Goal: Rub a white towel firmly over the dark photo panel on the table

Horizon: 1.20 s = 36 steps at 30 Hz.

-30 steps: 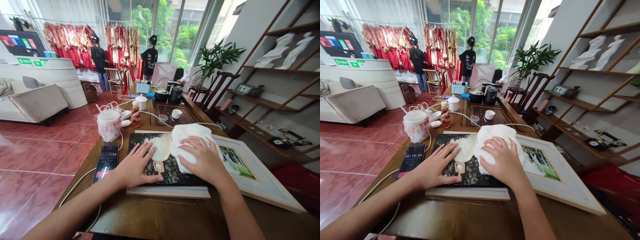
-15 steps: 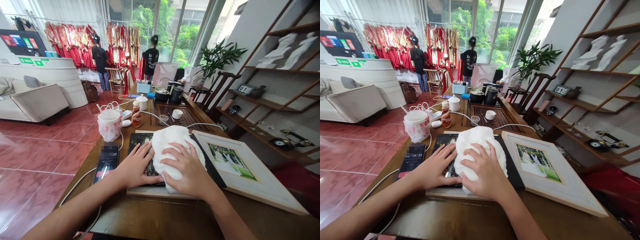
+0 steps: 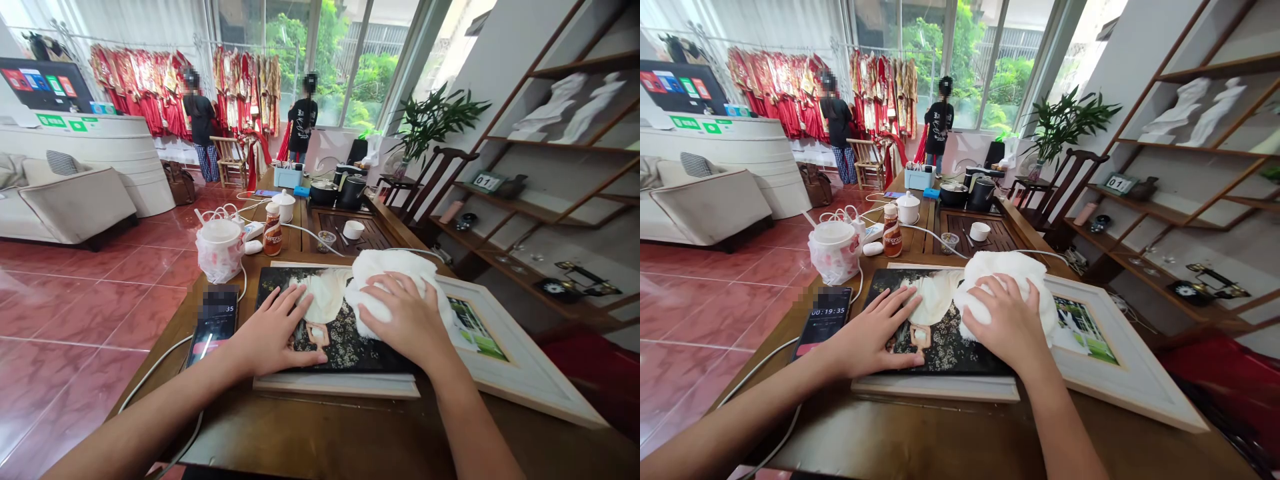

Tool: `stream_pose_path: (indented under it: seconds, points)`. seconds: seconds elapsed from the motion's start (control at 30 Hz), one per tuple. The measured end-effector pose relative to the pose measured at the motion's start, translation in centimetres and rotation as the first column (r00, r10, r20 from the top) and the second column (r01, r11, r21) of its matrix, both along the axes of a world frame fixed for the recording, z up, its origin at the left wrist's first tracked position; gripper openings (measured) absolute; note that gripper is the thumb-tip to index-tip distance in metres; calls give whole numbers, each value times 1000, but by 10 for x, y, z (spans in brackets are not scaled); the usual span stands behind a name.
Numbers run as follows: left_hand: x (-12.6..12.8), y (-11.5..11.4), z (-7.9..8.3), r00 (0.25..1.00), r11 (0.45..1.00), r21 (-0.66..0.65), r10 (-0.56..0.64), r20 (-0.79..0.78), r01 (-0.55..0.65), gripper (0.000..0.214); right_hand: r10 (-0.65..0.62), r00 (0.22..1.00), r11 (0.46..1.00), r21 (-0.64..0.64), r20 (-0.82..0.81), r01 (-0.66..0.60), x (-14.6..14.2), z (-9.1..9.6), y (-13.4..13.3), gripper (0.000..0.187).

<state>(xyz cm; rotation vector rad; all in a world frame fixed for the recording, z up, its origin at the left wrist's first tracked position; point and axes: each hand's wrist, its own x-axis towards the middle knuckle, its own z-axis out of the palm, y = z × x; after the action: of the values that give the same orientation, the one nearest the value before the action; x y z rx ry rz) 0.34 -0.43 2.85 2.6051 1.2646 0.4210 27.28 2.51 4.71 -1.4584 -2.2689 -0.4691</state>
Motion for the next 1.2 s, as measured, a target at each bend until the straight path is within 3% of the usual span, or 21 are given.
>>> stream_pose_path:
  seconds: [0.4,1.0,1.2]
  points:
    - [1,1,-2,1000,1000,15,-6,4,6,98,288,957,951,-113,-24,-289,-37,7,-23,27]
    - [-1,1,2,1000,1000,1,0,-23,0,102,175,979,971,-184,101,-154,-27,11,15,26]
    - [0,-2,-1,1000,999,42,26,5,-26,101,224,970,958,-206,100,-200,-27,13,8,27]
